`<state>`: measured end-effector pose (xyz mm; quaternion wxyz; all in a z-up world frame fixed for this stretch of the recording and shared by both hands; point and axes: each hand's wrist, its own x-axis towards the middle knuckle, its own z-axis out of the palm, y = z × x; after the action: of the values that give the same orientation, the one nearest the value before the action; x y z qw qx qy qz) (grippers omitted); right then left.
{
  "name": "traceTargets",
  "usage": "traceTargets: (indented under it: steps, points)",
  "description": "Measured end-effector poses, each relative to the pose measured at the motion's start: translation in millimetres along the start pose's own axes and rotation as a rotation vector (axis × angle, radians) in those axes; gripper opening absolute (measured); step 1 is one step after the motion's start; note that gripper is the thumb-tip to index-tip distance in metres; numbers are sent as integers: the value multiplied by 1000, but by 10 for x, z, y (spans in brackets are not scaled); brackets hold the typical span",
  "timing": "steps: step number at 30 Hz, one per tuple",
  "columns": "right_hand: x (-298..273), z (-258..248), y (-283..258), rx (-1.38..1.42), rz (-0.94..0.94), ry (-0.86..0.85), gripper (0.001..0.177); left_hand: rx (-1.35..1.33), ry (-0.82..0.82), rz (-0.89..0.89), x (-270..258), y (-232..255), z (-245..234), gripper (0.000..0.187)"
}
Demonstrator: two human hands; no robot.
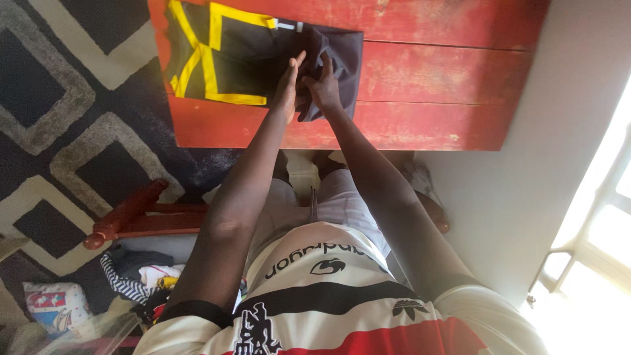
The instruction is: The person folds a black jersey on a red table, places it on a shelf inside a wooden closet, and then spreads a green t-shirt on the table to begin folding it.
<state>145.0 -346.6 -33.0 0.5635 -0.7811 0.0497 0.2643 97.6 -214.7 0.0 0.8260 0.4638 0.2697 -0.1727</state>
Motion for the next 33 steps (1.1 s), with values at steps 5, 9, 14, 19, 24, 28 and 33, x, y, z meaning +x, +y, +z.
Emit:
traceTargets:
  steps: [5,9,14,19,24,28,33]
  points:
    - [101,320,32,-43,-103,57,85,-3,20,0,-82,56,-334,90]
    - [142,517,2,-58,-94,68,84,-23,18,16,-148,114,-528,91]
    - [175,744,-49,-43,-77,70,82,43,80,31,-268,235,-666,90]
    - [181,885,-28,-39,-152,101,81,-47,29,51,-349,305,-771,86]
    - [145,954,-69,12,-252,79,81,59,75,36,-287,185,-937,85]
    - [11,955,-222,-64,-120,0,77,233,261,281,-119,-23,-1021,61]
    - [-119,672,-66,-206,-380,389,42,515,477,488,-206,46,-941,35]
